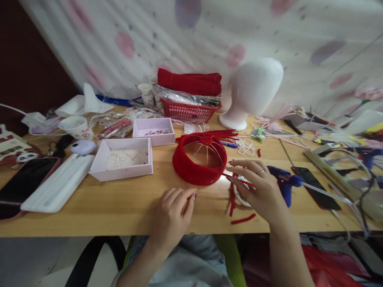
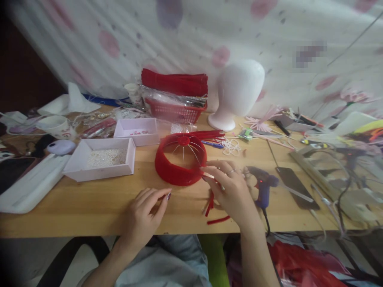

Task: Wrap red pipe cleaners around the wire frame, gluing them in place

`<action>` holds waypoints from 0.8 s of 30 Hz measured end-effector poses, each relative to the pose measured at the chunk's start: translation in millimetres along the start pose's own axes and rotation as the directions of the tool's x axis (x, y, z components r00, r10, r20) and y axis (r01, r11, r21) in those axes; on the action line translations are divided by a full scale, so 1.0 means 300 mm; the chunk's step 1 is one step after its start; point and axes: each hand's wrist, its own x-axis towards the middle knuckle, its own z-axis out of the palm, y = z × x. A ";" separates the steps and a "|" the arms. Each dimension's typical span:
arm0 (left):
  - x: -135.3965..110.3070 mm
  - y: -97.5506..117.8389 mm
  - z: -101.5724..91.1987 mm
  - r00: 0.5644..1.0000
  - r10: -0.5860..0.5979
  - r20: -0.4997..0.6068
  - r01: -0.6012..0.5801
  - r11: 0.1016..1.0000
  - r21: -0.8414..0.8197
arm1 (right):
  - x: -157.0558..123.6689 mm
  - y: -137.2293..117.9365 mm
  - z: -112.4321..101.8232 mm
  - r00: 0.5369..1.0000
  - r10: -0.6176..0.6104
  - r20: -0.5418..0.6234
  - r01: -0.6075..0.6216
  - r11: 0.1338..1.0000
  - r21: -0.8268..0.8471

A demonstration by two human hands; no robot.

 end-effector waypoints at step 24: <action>-0.024 0.027 0.035 0.909 0.224 0.352 -0.171 0.969 -0.177 | -0.187 -0.021 -0.075 0.880 0.396 -0.264 -0.412 0.911 -0.004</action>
